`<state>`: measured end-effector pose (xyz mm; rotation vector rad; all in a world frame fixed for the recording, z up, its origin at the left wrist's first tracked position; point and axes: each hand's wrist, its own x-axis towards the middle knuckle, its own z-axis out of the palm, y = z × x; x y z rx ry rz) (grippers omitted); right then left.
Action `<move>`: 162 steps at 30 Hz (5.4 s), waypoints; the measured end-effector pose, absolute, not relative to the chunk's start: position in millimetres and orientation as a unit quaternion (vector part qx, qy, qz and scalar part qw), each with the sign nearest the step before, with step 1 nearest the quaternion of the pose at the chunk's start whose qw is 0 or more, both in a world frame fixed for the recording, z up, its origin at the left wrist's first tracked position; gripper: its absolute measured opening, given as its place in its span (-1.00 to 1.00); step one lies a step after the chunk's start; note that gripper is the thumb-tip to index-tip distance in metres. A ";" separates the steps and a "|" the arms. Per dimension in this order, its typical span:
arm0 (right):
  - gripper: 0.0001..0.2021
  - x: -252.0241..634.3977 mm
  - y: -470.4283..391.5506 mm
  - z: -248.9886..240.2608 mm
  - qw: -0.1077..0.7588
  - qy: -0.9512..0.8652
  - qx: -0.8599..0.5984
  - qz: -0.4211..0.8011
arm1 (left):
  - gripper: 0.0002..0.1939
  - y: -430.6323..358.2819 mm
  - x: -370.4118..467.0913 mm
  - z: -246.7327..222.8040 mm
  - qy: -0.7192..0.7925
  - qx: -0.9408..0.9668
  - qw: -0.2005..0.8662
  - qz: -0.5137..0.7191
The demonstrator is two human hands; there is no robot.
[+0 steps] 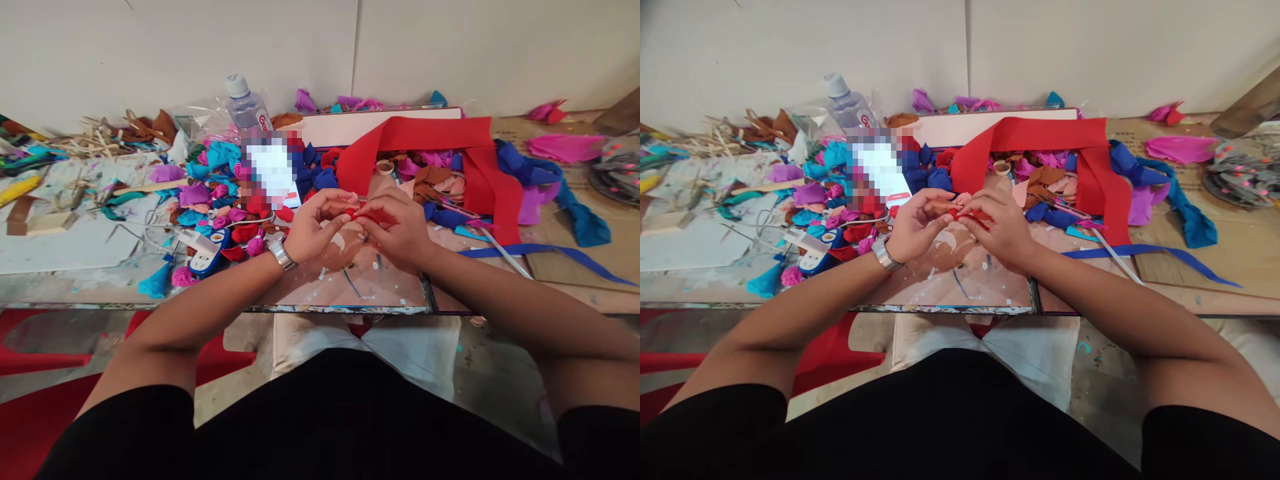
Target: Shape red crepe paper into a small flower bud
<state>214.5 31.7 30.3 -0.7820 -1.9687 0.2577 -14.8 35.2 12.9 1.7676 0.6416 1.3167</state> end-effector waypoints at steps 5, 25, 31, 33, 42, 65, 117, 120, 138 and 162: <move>-0.78 215.5 32.4 30.4 0.472 -0.812 -0.327 0.101 | -0.57 32.2 -13.6 15.3 0.248 0.710 0.414 0.513; -0.76 216.6 34.4 29.1 0.459 -0.819 -0.325 0.112 | -0.51 31.4 -13.5 15.1 0.272 0.693 0.437 0.504; -0.76 216.8 34.1 27.6 0.461 -0.817 -0.330 0.106 | -0.50 28.1 -14.3 14.0 0.270 0.726 0.405 0.486; -0.77 216.8 33.4 27.7 0.469 -0.813 -0.328 0.105 | -0.43 26.9 -14.9 13.6 0.282 0.742 0.374 0.479; -0.82 214.1 31.3 27.2 0.477 -0.815 -0.317 0.086 | -0.37 25.2 -12.5 14.4 0.274 0.758 0.354 0.475; -0.74 213.1 29.4 28.6 0.488 -0.798 -0.329 0.134 | -0.69 31.1 -15.0 15.0 0.330 0.737 0.301 0.507; -0.79 216.7 33.4 27.5 0.452 -0.830 -0.324 0.035 | -0.71 33.0 -15.1 16.6 0.279 0.708 0.435 0.481; -0.79 218.0 34.7 27.6 0.457 -0.827 -0.325 0.042 | -0.70 33.1 -15.7 16.4 0.282 0.706 0.440 0.478; -0.84 218.1 37.5 26.7 0.464 -0.839 -0.280 0.046 | -0.59 30.6 -14.5 17.2 0.353 0.714 0.392 0.460; -0.75 217.0 36.1 26.0 0.455 -0.827 -0.326 0.052 | -0.60 30.5 -14.7 22.0 0.303 0.715 0.407 0.480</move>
